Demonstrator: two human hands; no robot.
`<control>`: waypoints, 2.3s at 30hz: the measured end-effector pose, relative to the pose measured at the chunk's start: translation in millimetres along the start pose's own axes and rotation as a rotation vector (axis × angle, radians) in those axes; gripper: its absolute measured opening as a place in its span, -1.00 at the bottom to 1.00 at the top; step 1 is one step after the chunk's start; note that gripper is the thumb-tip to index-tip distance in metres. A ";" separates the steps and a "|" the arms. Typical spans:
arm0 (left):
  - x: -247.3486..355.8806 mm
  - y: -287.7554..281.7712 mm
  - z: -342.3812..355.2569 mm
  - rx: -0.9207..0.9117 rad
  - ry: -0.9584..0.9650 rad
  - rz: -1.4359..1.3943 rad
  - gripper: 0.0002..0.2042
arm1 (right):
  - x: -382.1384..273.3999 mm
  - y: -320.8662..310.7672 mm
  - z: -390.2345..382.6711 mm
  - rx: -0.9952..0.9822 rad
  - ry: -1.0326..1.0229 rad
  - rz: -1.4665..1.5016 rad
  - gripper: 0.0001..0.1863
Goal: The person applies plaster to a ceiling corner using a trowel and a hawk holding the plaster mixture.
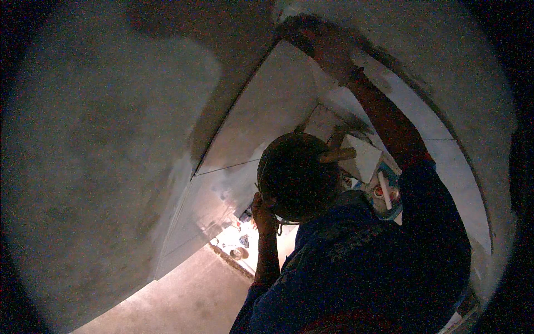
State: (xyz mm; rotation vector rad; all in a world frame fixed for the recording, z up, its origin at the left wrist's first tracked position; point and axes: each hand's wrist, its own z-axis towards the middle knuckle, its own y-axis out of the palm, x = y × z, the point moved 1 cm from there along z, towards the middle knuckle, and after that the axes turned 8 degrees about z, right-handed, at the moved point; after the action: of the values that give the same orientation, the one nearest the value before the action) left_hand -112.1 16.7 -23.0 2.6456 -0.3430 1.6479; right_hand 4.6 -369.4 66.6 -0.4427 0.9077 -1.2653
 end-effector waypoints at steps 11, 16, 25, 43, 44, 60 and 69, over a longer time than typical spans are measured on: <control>-33.2 -14.5 12.7 -0.036 0.038 -0.048 -0.84 | -4.2 -6.2 6.5 -0.077 -0.104 0.142 -0.67; -25.3 -10.6 14.1 -0.012 0.091 0.211 -0.87 | -7.8 -10.1 14.4 -0.125 -0.186 0.288 -0.68; -31.4 -8.9 19.8 -0.046 0.124 0.093 -0.86 | -39.9 -27.8 15.8 -0.159 -0.217 0.065 -0.65; -13.5 -6.9 12.3 -0.015 0.059 0.125 -0.85 | -25.9 -22.9 37.3 -0.295 0.021 0.208 -0.64; -13.0 -6.3 11.2 -0.003 0.063 0.132 -0.85 | -31.1 -28.5 40.9 -0.340 0.009 0.266 -0.64; -33.0 -13.8 6.6 -0.110 -0.018 -0.140 -0.64 | 40.0 21.2 -49.4 0.047 0.009 0.100 -0.64; -40.1 -21.9 0.9 -0.004 0.012 -0.076 -0.83 | 73.6 60.5 -25.5 0.059 0.100 0.189 -0.63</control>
State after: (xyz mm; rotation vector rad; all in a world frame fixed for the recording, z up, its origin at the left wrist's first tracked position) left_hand -124.2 45.2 -56.7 2.6095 -0.2419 1.6382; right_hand 24.4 -416.8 -17.5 -0.2424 0.9700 -1.1455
